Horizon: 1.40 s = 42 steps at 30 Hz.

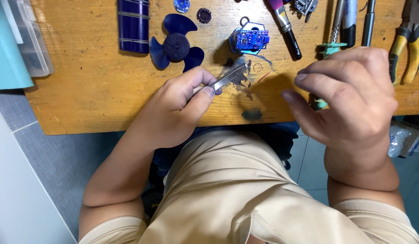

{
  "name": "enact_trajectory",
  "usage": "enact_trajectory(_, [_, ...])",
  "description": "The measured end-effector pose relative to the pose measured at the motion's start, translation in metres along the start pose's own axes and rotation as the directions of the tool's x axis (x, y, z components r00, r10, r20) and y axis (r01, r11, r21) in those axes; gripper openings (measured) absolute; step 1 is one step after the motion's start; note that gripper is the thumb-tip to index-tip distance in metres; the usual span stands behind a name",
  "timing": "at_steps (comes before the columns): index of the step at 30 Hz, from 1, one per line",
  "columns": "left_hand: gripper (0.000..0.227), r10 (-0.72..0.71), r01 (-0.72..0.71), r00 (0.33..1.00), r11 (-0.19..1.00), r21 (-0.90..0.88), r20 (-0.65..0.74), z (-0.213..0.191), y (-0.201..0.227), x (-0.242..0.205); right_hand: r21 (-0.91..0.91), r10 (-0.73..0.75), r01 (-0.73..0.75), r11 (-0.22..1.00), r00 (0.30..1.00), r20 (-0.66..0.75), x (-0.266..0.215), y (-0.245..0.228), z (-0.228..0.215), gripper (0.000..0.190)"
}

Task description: Soldering wires to a circuit board and assembling the internal components of a small portable fan on a workbench.

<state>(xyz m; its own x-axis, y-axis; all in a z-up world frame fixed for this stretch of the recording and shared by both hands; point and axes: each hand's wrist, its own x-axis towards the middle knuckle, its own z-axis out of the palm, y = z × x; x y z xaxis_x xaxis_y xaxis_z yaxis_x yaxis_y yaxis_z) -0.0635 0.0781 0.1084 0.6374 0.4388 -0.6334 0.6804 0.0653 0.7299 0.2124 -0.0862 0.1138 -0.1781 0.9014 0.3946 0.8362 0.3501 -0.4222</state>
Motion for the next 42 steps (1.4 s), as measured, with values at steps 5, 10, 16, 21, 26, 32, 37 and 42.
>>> enact_trajectory(5, [0.024, 0.033, -0.033, 0.997, 0.999, 0.005, -0.064, 0.004, -0.007, 0.001, -0.012, 0.029, -0.029, 1.0, 0.999, 0.019, -0.007, 0.008, 0.001, 0.021])
enact_trajectory(10, [0.02, 0.069, -0.074, 0.985, 0.997, -0.027, -0.16, 0.01, -0.011, 0.004, 0.001, 0.033, -0.033, 0.999, 0.999, 0.023, -0.004, 0.009, 0.001, 0.018])
enact_trajectory(16, [0.022, 0.094, -0.1, 0.981, 0.995, -0.025, -0.169, 0.01, -0.009, 0.008, 0.011, 0.046, -0.046, 0.999, 0.999, 0.018, -0.006, 0.012, 0.003, 0.016])
enact_trajectory(21, [0.025, 0.163, -0.171, 0.966, 0.985, -0.023, -0.201, 0.011, -0.014, 0.012, 0.014, 0.066, -0.066, 0.998, 0.997, 0.031, -0.008, 0.014, 0.003, 0.014])
enact_trajectory(26, [0.024, 0.175, -0.19, 0.967, 0.979, -0.067, -0.186, 0.009, -0.011, 0.013, 0.008, 0.077, -0.077, 0.997, 0.996, 0.034, -0.01, 0.017, 0.003, 0.016])
enact_trajectory(32, [0.023, 0.174, -0.184, 0.969, 0.982, -0.043, -0.177, 0.007, -0.008, 0.014, 0.016, 0.091, -0.092, 0.996, 0.996, 0.024, -0.013, 0.019, 0.004, 0.017])
enact_trajectory(37, [0.023, 0.173, -0.175, 0.97, 0.985, 0.007, -0.173, 0.005, -0.006, 0.013, 0.012, 0.074, -0.075, 0.997, 0.997, 0.022, -0.011, 0.021, 0.006, 0.017])
enact_trajectory(42, [0.026, 0.162, -0.172, 0.971, 0.984, -0.037, -0.178, 0.006, -0.008, 0.015, 0.02, 0.088, -0.088, 0.996, 0.996, 0.021, -0.008, 0.022, 0.006, 0.017])
